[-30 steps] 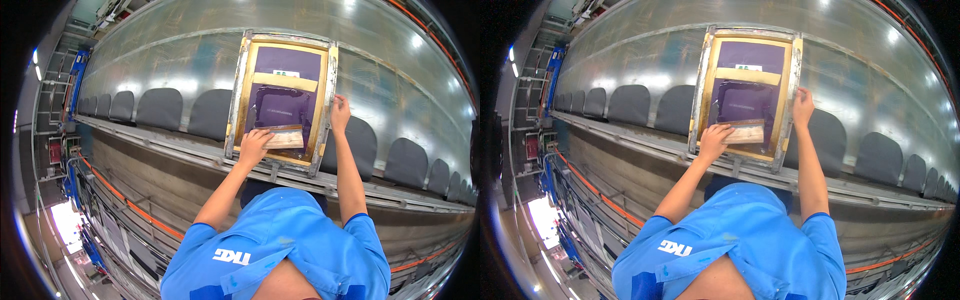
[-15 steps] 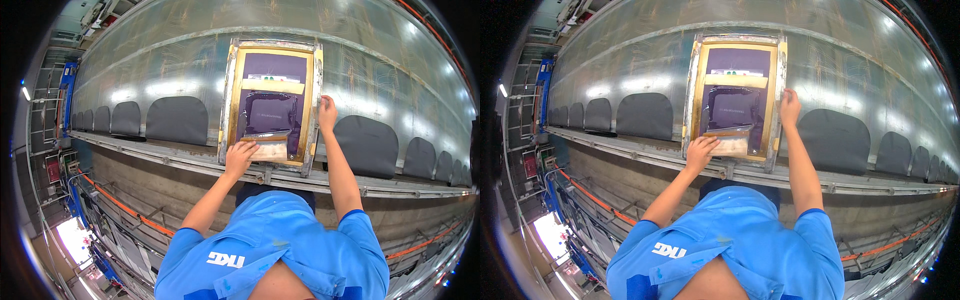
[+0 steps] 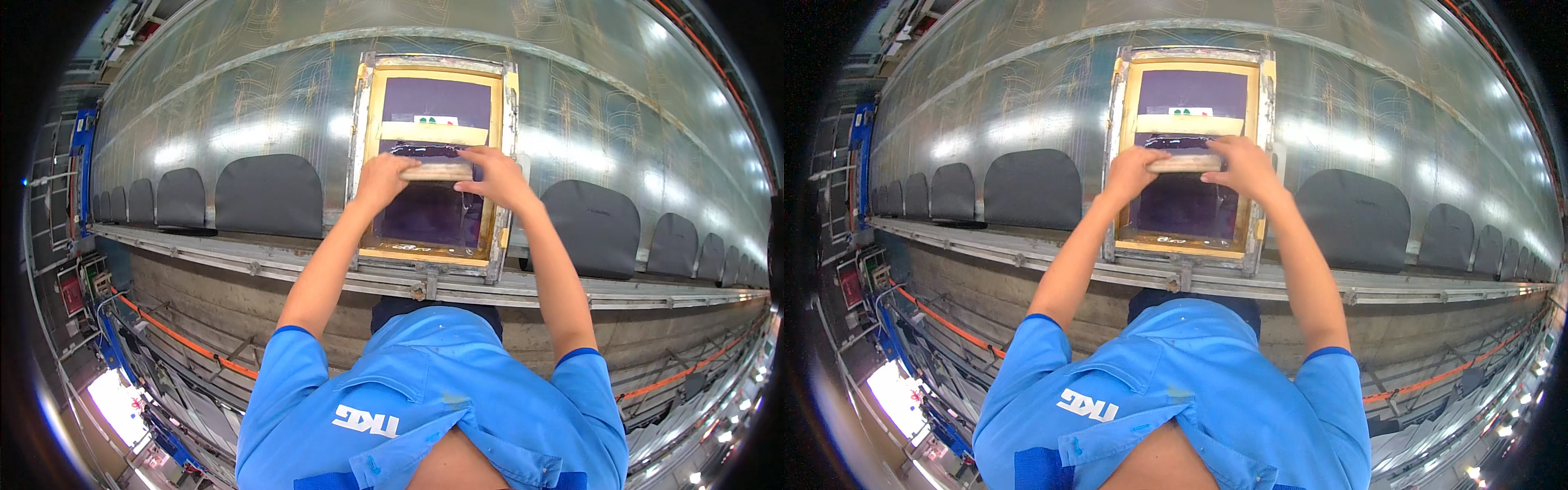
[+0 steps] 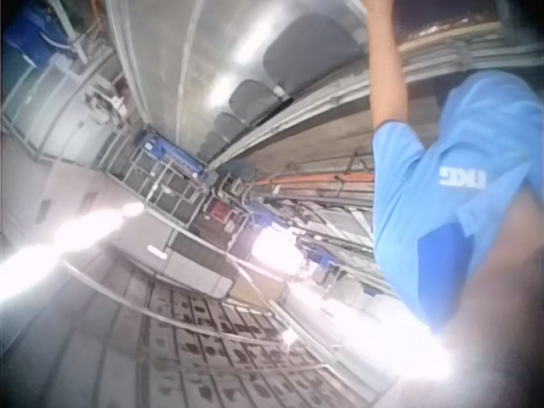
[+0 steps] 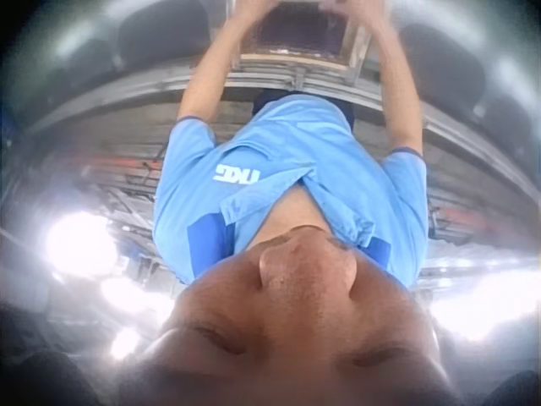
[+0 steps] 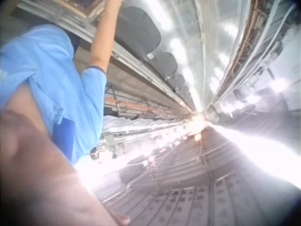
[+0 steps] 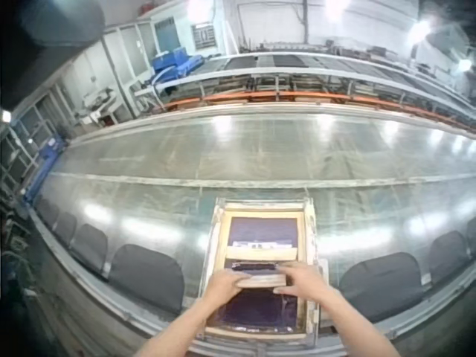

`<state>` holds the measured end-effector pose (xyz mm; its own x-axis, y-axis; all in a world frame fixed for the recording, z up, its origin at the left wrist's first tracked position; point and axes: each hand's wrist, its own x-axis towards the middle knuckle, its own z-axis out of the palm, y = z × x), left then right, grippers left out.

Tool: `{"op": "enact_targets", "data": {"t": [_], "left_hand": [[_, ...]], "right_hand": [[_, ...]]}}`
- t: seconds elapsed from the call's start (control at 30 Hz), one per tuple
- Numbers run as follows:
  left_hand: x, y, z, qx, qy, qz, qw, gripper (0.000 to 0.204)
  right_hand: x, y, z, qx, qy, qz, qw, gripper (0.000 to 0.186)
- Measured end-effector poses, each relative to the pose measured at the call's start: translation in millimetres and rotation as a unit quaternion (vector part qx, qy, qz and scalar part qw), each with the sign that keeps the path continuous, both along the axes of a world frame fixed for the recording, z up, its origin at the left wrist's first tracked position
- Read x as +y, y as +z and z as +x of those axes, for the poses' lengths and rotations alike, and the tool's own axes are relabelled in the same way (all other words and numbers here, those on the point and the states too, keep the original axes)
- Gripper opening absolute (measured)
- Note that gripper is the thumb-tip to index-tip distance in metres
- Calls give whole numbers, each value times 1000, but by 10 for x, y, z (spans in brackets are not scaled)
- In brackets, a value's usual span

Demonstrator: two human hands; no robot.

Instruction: The person uses a squeegee to spread purple ink across a screen-printing frame placed on a conveyor belt. They repeatedly pull the squeegee across the screen to coat the fabric underneath, then lift and reposition the frame to continue printing on the next section.

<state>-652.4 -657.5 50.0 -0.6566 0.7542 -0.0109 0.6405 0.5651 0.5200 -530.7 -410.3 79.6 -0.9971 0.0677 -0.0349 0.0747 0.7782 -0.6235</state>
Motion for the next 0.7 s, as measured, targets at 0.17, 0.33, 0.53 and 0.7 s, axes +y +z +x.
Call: {"op": "enact_targets", "data": {"t": [0.17, 0.33, 0.53, 0.7], "left_hand": [[49, -223, 148, 83, 13, -10, 996, 51], [-449, -214, 952, 81, 11, -41, 996, 47], [-31, -206, 238, 77, 15, 28, 997, 45], [265, -163, -48, 75, 19, -44, 996, 42]], "right_hand": [[-373, -511, 211, 38, -32, 33, 998, 50], [-868, -486, 971, -6, -33, 8, 999, 53], [-402, -419, 379, 98, -69, -24, 992, 42], [-270, -608, 123, 102, -95, -16, 990, 41]]}}
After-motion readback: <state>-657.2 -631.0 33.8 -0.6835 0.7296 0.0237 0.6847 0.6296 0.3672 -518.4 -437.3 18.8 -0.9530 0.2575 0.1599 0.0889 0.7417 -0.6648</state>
